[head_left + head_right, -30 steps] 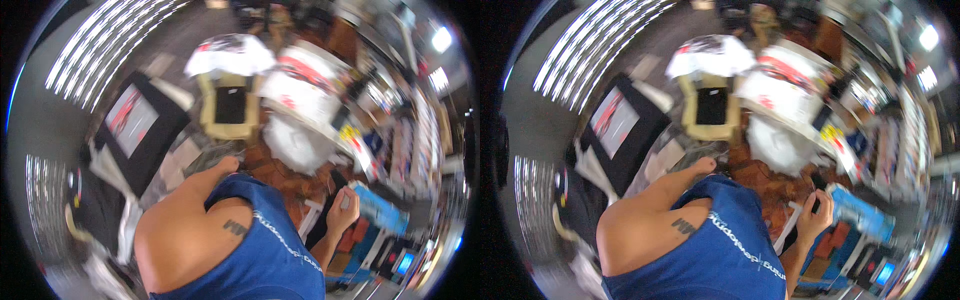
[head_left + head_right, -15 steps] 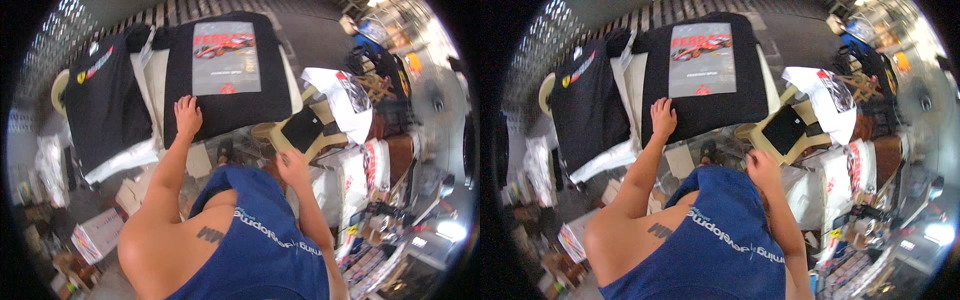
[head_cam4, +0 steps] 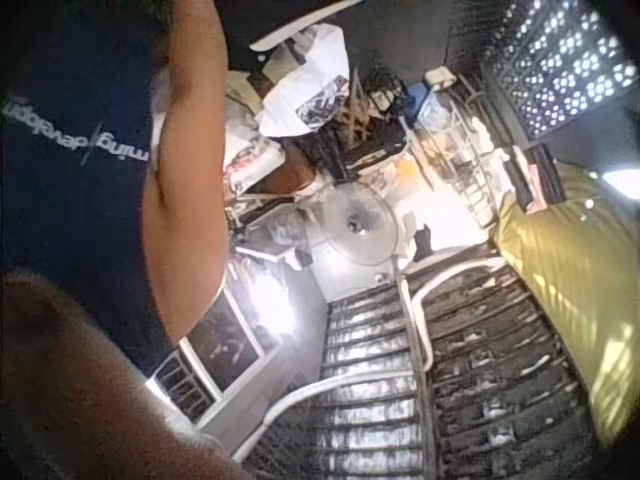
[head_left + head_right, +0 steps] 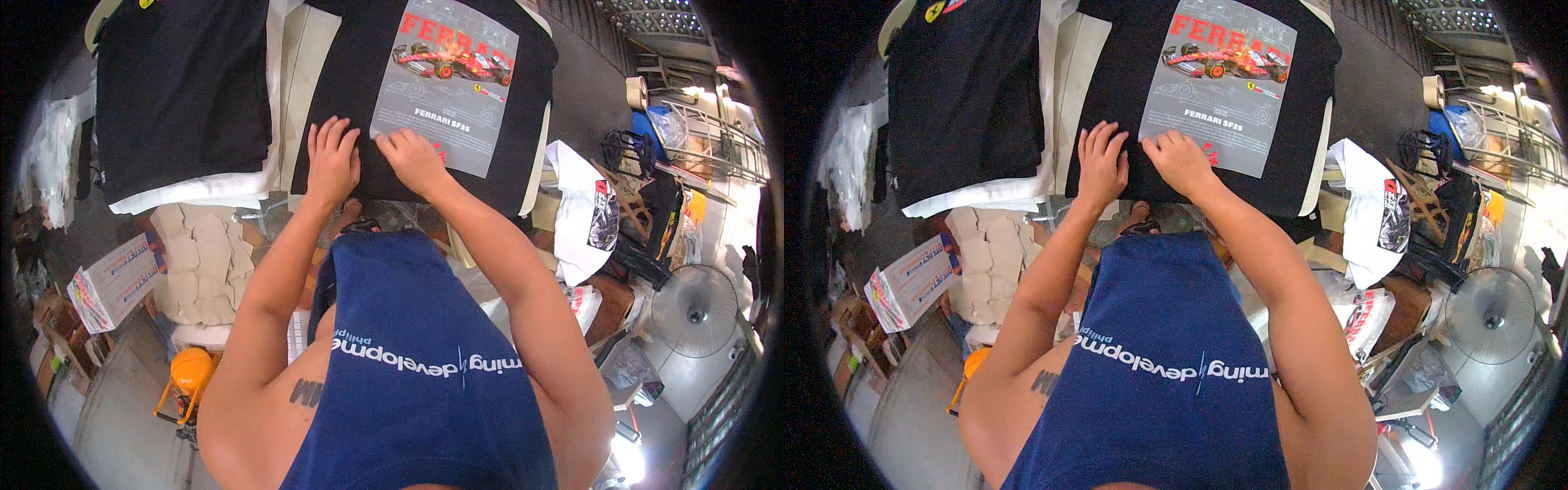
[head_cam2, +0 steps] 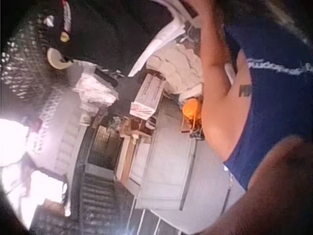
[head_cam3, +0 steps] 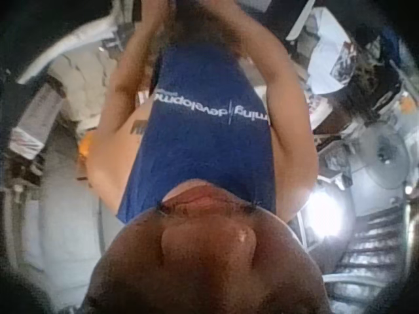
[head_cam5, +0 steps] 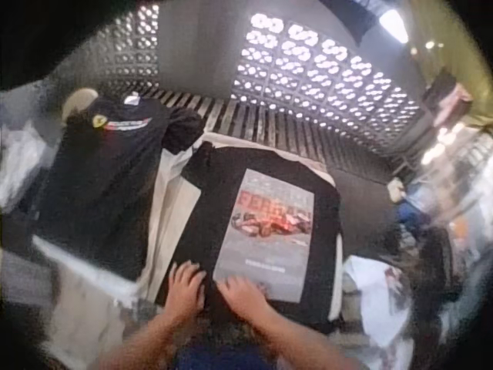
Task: The person places a black t-shirt on a heat press, aligns a small label and a larger Ferrari logo transfer, and uses the heat press to apply them. The person then flips the shirt and applies a back graphic transfer using the same machine.
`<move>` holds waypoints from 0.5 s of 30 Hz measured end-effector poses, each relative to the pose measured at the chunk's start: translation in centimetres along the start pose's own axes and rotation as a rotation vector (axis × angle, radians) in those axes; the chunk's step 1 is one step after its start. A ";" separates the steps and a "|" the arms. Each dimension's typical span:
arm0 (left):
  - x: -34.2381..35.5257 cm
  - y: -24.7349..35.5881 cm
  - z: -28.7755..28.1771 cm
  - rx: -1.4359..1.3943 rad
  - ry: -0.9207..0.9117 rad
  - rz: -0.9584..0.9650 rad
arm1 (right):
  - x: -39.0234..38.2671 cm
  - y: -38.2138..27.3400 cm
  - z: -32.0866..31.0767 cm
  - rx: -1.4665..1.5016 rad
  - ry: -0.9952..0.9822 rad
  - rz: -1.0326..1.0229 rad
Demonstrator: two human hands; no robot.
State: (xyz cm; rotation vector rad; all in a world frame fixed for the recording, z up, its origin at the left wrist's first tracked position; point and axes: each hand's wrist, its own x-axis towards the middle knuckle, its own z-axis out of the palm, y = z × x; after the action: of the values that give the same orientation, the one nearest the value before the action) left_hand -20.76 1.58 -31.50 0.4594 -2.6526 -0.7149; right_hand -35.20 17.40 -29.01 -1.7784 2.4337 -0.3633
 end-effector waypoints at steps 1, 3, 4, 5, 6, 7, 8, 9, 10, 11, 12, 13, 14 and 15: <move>0.8 -0.4 0.3 -0.022 -0.008 0.018 | 0.1 0.3 0.1 0.087 0.043 0.042; 1.8 -0.9 0.6 -0.033 -0.011 0.035 | 0.5 1.0 0.3 0.361 0.098 0.375; 2.0 -1.0 0.8 -0.024 -0.013 0.035 | 0.6 1.3 0.4 0.510 0.091 0.551; 2.1 -0.9 0.8 -0.011 -0.042 0.021 | 0.8 1.8 0.6 0.577 0.112 0.627; 2.0 -0.8 0.8 0.018 -0.019 0.059 | 1.0 2.4 0.7 0.653 0.100 0.715; 1.9 -0.7 0.8 0.048 -0.025 0.082 | 1.1 3.0 0.8 0.723 0.100 0.816; 1.8 -0.6 0.8 0.073 -0.022 0.119 | 1.2 3.5 0.9 0.782 0.070 0.853; 1.7 -0.5 0.8 0.083 -0.037 0.105 | 1.3 4.1 1.0 0.775 0.052 0.828; 1.7 -0.5 0.7 0.091 -0.041 0.106 | 1.3 4.5 1.1 0.767 0.035 0.812; 1.8 -0.5 0.7 0.101 -0.048 0.098 | 1.4 4.8 1.2 0.762 0.006 0.812; 1.8 -0.5 0.7 0.098 -0.042 0.106 | 1.4 5.0 1.2 0.768 0.016 0.807; 1.9 -0.5 0.7 0.095 -0.041 0.107 | 1.4 5.1 1.3 0.776 0.015 0.820; 1.9 -0.5 0.7 0.095 -0.046 0.104 | 1.4 5.2 1.2 0.783 0.023 0.833; 1.9 -0.6 0.8 0.091 -0.039 0.106 | 1.5 5.1 1.2 0.792 0.001 0.851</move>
State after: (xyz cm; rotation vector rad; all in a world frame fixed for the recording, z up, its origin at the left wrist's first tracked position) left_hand -22.67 0.68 -31.92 0.3293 -2.7308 -0.5790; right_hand -40.14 17.33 -31.36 -0.3892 2.2697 -0.9996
